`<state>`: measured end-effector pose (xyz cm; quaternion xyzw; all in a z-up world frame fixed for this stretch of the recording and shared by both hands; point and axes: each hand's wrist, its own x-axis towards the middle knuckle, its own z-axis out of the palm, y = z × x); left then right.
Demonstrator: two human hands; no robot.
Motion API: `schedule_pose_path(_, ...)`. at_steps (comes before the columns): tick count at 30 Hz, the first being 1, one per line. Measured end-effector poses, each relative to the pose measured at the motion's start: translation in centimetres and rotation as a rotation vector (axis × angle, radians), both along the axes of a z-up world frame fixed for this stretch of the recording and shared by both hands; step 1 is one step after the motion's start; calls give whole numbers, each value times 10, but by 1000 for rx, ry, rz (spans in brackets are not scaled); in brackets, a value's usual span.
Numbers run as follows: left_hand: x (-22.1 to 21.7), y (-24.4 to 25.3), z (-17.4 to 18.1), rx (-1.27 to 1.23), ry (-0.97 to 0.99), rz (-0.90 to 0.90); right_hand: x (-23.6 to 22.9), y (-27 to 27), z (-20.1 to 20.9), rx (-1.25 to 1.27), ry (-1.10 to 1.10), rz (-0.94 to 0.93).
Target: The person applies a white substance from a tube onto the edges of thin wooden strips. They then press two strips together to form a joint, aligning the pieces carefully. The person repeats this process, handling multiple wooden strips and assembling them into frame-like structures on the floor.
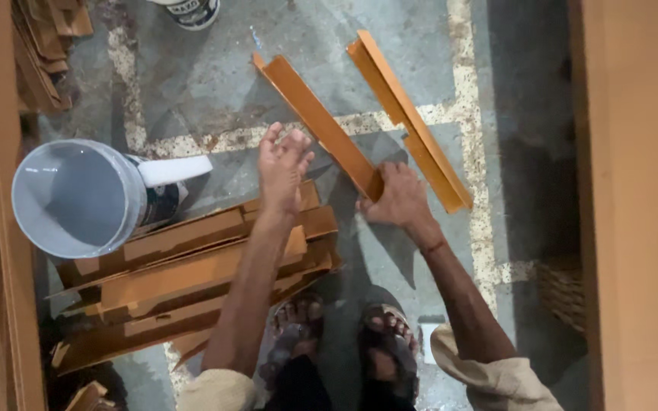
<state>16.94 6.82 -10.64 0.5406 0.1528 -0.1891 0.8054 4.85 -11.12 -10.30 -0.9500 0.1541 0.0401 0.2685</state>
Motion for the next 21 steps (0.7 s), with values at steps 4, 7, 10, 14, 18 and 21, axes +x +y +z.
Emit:
schedule_pose_path(4, -5, -6, 0, 53, 44, -41, 5, -11, 11, 222, 234, 0)
schedule_pose_path(7, -29, -12, 17, 129, 52, -116, 1, -23, 25, 596, 627, 40)
schedule_pose_path(10, -72, -13, 28, 198, -36, -149, -22, -25, 35, 796, 541, -63)
schedule_pose_path(14, -110, -13, 27, 194, -268, -107, -57, -25, 50, 892, 500, -136)
schedule_pose_path(18, -126, -12, 30, -117, -128, -484, -87, -22, 83, 1031, 363, -164)
schedule_pose_path(21, -130, -16, 42, -368, -103, -615, -91, -20, 106, 836, 297, -140)
